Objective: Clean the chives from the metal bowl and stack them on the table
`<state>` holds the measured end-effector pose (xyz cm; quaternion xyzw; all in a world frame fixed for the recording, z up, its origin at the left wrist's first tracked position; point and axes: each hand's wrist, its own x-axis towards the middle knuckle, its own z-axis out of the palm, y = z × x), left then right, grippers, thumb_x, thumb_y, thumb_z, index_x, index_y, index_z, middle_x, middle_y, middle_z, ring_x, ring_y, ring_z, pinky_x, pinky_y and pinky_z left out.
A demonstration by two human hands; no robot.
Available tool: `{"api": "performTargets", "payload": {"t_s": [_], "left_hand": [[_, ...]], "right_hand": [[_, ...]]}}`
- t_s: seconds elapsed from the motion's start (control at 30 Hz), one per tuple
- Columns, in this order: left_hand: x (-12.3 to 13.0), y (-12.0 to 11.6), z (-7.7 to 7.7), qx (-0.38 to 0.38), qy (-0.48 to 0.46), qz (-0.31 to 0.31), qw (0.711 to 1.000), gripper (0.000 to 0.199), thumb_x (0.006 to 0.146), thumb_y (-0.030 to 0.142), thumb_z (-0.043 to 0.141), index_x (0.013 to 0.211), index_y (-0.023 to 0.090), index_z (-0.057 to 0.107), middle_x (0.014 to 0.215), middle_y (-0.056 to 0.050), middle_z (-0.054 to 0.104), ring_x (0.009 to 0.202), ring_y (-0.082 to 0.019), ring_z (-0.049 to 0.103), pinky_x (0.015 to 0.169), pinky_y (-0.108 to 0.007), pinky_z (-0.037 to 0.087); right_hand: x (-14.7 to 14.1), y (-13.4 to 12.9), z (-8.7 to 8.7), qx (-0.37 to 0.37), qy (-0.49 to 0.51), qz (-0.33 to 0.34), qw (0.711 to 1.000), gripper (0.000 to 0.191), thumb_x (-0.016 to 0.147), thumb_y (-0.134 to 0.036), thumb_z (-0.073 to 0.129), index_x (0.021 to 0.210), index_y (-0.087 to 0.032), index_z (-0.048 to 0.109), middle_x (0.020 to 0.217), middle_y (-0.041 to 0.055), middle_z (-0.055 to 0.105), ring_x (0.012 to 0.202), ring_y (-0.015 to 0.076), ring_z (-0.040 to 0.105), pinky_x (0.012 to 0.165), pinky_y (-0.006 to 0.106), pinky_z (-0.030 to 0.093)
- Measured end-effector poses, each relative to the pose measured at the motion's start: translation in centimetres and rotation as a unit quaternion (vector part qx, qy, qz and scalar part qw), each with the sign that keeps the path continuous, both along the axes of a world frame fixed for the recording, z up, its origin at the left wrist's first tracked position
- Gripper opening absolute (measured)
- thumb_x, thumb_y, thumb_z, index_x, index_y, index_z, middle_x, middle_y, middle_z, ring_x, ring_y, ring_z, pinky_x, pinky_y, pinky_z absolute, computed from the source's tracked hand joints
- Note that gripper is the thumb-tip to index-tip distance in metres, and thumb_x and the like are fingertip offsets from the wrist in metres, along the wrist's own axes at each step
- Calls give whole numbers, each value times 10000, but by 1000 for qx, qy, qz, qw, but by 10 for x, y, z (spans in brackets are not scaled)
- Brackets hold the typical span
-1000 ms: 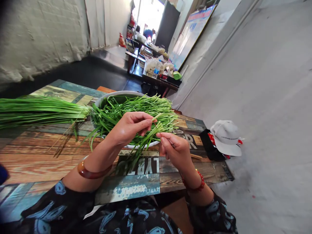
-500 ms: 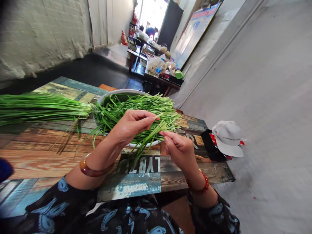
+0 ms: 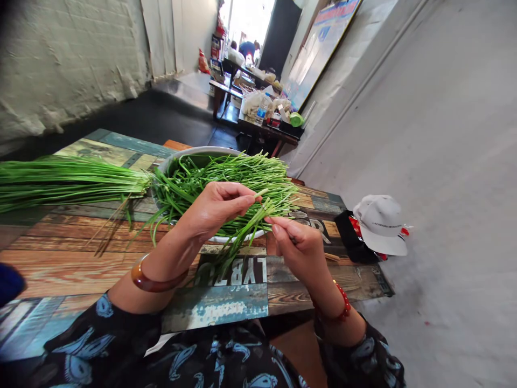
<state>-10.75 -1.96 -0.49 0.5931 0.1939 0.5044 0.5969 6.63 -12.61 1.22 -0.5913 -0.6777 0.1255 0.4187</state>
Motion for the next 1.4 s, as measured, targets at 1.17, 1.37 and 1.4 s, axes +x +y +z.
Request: {"api": "performTargets", "payload": {"t_s": [1.17, 1.37, 1.4], "left_hand": [[0, -4, 1, 81, 84, -104, 988, 442, 832, 538, 714, 677, 124, 727, 638, -56, 689, 591, -122, 589, 576, -230, 448], [7, -7, -3, 9, 55, -124, 991, 401, 781, 509, 774, 700, 119, 725, 632, -40, 693, 510, -98, 588, 519, -210, 446], [8, -7, -4, 1, 55, -130, 990, 396, 778, 504, 777, 704, 119, 722, 637, -39, 696, 503, -96, 590, 514, -208, 448]], "right_hand": [[12, 6, 14, -19, -49, 70, 996, 197, 947, -248, 590, 955, -186, 777, 628, -19, 681, 510, 107, 597, 486, 216, 458], [22, 7, 12, 101, -168, 64, 978, 198, 948, -174, 573, 936, -193, 770, 868, 44, 799, 770, 182, 747, 705, 279, 577], [23, 8, 10, 113, -181, 60, 975, 195, 949, -174, 577, 934, -197, 769, 888, 48, 803, 784, 189, 753, 714, 286, 582]]}}
